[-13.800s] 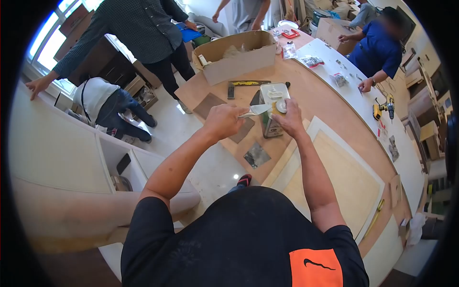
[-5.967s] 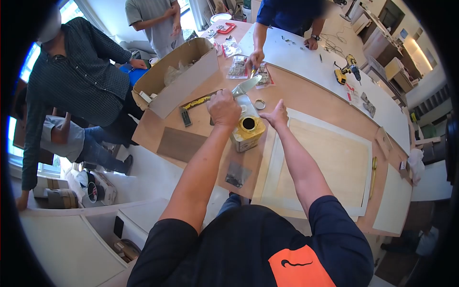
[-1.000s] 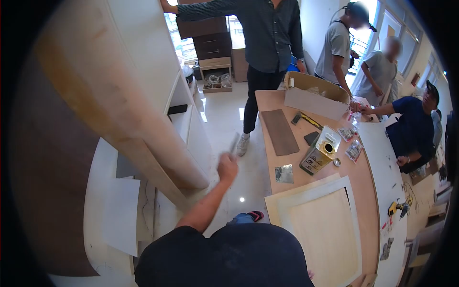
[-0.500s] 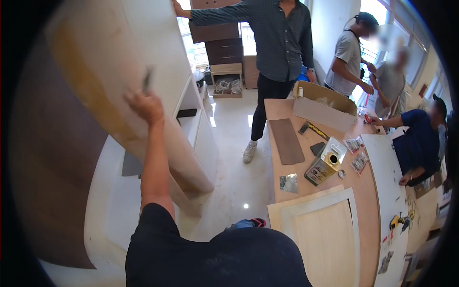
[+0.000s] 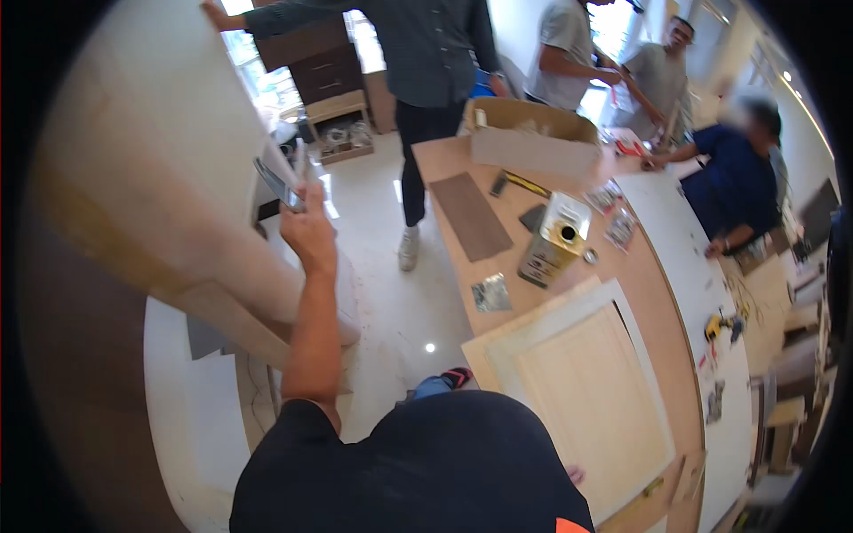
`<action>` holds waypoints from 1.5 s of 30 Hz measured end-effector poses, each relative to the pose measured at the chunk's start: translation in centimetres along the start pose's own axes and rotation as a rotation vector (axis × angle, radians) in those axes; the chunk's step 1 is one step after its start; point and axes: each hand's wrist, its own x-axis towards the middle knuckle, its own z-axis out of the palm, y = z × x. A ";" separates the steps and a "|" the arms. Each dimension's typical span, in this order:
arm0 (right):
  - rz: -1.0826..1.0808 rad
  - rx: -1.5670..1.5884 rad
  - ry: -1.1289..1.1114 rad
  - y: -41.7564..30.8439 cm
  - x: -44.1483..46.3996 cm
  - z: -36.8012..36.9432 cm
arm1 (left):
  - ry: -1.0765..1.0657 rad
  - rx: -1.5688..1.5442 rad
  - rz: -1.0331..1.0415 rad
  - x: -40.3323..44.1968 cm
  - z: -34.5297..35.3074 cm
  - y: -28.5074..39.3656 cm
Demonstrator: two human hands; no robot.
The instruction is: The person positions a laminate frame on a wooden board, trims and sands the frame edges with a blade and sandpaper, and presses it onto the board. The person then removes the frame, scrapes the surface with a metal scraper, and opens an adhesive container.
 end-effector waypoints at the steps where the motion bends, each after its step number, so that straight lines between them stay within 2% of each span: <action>1: 0.030 -0.019 -0.002 0.2 -0.2 -0.1 | -0.015 -0.021 -0.043 0.2 1.3 -1.2; 4: 0.090 -0.052 -0.048 -0.5 -0.8 -1.4 | -0.149 0.116 -0.086 -3.4 3.6 -4.1; 5: 0.086 -0.051 -0.085 -1.0 -0.4 -2.7 | -0.228 0.005 -0.191 -6.1 4.5 -6.3; 6: 0.077 -0.045 -0.123 -1.4 -0.1 -3.6 | -0.335 0.305 -0.009 -8.8 4.9 -9.0; 7: 0.084 -0.044 -0.138 -1.7 -0.1 -4.0 | -0.465 0.368 0.029 -12.1 5.2 -10.0; 8: 0.094 -0.043 -0.151 -2.0 -0.1 -4.4 | -0.640 0.513 -0.089 -15.1 5.7 -12.0; 9: 0.105 -0.042 -0.159 -2.1 0.1 -4.7 | -0.825 0.622 -0.119 -18.1 6.3 -13.3; 11: 0.103 -0.032 -0.176 -2.0 0.1 -4.5 | -1.140 0.706 -0.153 -22.8 7.3 -12.8; 13: 0.090 -0.025 -0.181 -2.0 0.0 -4.7 | -1.336 0.645 -0.123 -25.9 8.2 -11.5; 16: 0.102 -0.002 -0.210 -2.4 0.3 -5.6 | -1.499 0.647 -0.010 -28.6 10.8 -11.0; 19: 0.127 0.032 -0.251 -2.6 0.4 -6.2 | -1.599 0.664 0.084 -30.7 13.8 -12.7; 25: 0.145 0.037 -0.250 -2.7 0.4 -6.1 | -1.537 0.583 0.038 -35.0 20.0 -13.8; 28: 0.131 0.095 -0.282 -2.8 0.9 -7.6 | -1.481 0.495 0.084 -36.2 22.6 -14.3; 30: 0.159 0.099 -0.254 -2.9 0.9 -7.3 | -1.546 0.582 0.048 -35.9 24.7 -14.4; 32: 0.174 0.107 -0.253 -2.9 0.8 -7.2 | -1.510 0.523 0.101 -35.0 24.9 -13.2; 39: 0.177 0.122 -0.247 -2.6 0.7 -6.8 | -1.556 0.519 0.028 -33.6 27.5 -10.4; 45: 0.182 0.135 -0.265 -2.9 1.1 -7.6 | -1.517 0.514 0.169 -33.0 30.5 -12.5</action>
